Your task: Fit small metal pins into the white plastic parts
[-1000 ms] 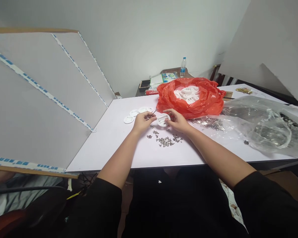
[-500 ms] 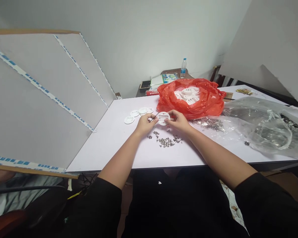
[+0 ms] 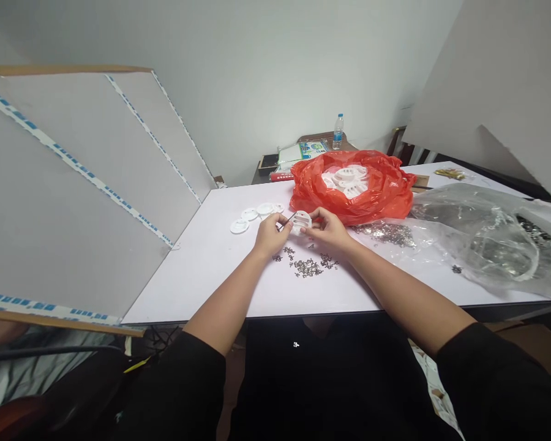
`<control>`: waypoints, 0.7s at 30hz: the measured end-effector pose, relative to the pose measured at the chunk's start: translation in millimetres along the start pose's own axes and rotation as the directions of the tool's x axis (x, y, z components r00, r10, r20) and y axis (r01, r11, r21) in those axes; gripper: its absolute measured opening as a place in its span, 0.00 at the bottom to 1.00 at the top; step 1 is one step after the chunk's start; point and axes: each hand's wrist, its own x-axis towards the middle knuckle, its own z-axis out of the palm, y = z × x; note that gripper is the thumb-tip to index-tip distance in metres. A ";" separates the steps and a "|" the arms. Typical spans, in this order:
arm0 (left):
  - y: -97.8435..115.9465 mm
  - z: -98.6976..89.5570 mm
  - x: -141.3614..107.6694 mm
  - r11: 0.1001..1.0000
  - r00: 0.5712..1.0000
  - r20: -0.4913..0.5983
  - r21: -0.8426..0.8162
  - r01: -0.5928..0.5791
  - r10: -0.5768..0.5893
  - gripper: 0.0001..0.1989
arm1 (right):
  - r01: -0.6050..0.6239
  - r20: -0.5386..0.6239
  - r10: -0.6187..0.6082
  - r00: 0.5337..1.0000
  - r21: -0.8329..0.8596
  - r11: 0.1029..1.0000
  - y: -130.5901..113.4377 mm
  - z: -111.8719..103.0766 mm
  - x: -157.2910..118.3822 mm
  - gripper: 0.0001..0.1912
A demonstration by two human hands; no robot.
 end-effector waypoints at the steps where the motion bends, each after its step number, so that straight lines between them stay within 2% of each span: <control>1: 0.1 1.3 -0.3 1.000 1.000 0.000 -0.006 0.008 -0.008 0.08 | -0.004 0.002 0.004 1.000 0.017 1.000 -0.7 1.1 -0.3 0.37; 4: 1.1 4.4 -1.1 0.997 0.999 0.006 -0.053 0.051 -0.051 0.09 | 0.002 -0.001 -0.002 1.000 0.045 0.999 -1.7 3.4 -1.1 0.38; 8: 5.9 6.1 -1.1 0.969 0.991 0.036 -0.206 0.136 -0.132 0.10 | 0.005 -0.009 -0.005 1.000 0.066 0.998 -1.4 3.7 -1.6 0.38; 13: 13.3 0.7 0.0 0.911 0.993 0.038 -0.395 0.121 -0.115 0.11 | -0.038 0.008 0.037 0.999 0.148 0.988 -6.1 3.6 -1.9 0.39; 17: 13.0 -6.8 0.2 0.829 0.976 0.163 -0.520 0.208 -0.143 0.21 | -0.046 -0.004 0.048 0.999 0.205 0.978 -12.7 2.9 -2.8 0.38; 21: 12.4 -13.1 0.1 0.788 0.953 0.258 -0.549 0.279 -0.158 0.28 | -0.046 -0.006 0.048 0.999 0.220 0.974 -14.5 0.5 -2.6 0.37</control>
